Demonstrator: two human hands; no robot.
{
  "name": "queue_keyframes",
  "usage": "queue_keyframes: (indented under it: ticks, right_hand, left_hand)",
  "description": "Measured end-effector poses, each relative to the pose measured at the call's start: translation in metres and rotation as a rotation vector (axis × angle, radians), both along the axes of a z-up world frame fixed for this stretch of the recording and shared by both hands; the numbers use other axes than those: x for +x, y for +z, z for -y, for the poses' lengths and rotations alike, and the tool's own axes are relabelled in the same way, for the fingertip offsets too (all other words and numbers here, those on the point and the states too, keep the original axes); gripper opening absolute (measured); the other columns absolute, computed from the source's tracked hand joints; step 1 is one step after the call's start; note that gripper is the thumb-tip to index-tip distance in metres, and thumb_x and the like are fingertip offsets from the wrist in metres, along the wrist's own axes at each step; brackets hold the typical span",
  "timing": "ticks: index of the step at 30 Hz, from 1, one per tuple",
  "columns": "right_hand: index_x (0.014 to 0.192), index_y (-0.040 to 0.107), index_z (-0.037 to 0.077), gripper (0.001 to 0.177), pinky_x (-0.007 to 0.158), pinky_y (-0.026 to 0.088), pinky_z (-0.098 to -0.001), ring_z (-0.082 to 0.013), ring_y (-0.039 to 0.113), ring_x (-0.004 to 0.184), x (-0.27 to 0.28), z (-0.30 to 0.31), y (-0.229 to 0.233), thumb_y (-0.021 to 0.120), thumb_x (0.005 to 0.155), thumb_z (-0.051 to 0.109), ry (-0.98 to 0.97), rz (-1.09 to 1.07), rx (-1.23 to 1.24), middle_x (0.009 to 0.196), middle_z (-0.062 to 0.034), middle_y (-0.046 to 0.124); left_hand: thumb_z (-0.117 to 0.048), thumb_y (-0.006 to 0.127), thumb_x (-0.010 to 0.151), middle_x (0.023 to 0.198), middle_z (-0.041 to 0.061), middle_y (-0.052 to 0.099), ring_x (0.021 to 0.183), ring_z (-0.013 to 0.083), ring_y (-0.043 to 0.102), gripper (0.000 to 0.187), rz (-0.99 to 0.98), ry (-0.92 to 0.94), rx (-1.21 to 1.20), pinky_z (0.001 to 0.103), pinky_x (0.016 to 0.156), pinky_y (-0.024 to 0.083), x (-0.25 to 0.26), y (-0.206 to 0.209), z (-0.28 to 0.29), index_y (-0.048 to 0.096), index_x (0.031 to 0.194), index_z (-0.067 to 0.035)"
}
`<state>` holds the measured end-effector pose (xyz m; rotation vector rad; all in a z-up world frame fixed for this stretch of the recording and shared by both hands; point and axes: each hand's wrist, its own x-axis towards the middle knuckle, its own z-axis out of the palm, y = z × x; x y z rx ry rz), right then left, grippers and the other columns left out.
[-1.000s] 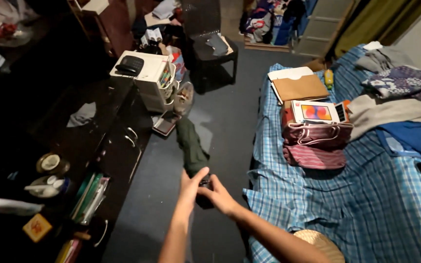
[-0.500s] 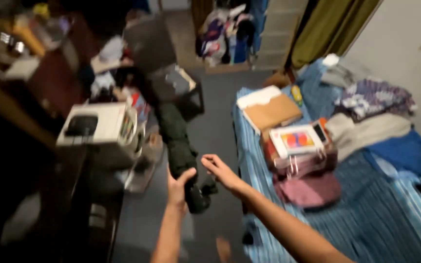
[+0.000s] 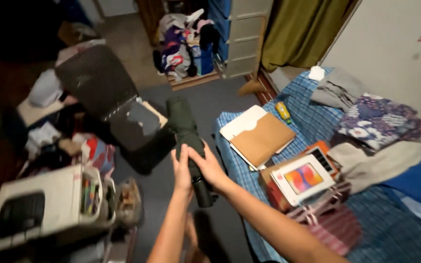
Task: Moving and organizing various personal items including a fan, clothes, and pillows around a bedroom.
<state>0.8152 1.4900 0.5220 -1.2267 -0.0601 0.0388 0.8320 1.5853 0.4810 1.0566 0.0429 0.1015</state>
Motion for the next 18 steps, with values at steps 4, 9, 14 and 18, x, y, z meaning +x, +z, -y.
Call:
queue_keyframes:
  ticks: [4,9,14,18]
  right_hand:
    - [0.138,0.054,0.006,0.049,0.097,0.051,-0.0314,-0.0171,0.063,0.111,0.120,-0.004,0.007,0.064,0.098,0.032,-0.208,-0.017,-0.033,0.125,-0.0095,0.068]
    - [0.133,0.058,0.005,0.049,0.093,0.053,-0.0317,-0.0167,0.066,0.108,0.245,0.020,0.014,0.064,0.096,0.035,-0.332,-0.100,-0.060,0.122,-0.0090,0.070]
    - [0.132,0.060,0.006,0.053,0.092,0.054,-0.0312,-0.0177,0.069,0.106,0.355,0.083,0.014,0.069,0.092,0.039,-0.477,-0.325,-0.062,0.120,-0.0088,0.073]
    - [0.133,0.060,0.007,0.055,0.081,0.055,-0.0332,-0.0188,0.068,0.095,0.447,0.136,0.005,0.071,0.090,0.040,-0.542,-0.346,0.013,0.112,-0.0097,0.072]
  left_hand:
    - [-0.047,0.059,0.095,0.129,0.008,0.061,0.115,0.0199,0.060,0.054,-0.140,-0.135,0.065,0.037,0.099,0.048,0.119,0.036,0.003,0.049,0.136,-0.013]
    - [-0.052,0.059,0.098,0.137,0.009,0.055,0.125,0.0214,0.054,0.067,-0.202,-0.281,0.265,0.037,0.107,0.042,0.272,0.008,0.011,0.041,0.144,-0.008]
    - [-0.050,0.047,0.103,0.131,0.015,0.061,0.125,0.0258,0.056,0.056,-0.013,-0.405,0.612,0.037,0.109,0.041,0.415,-0.020,0.049,0.063,0.131,-0.004]
    - [-0.041,0.057,0.099,0.130,0.012,0.062,0.123,0.0228,0.057,0.048,0.079,-0.396,0.581,0.036,0.106,0.043,0.540,-0.052,0.094,0.060,0.131,-0.005]
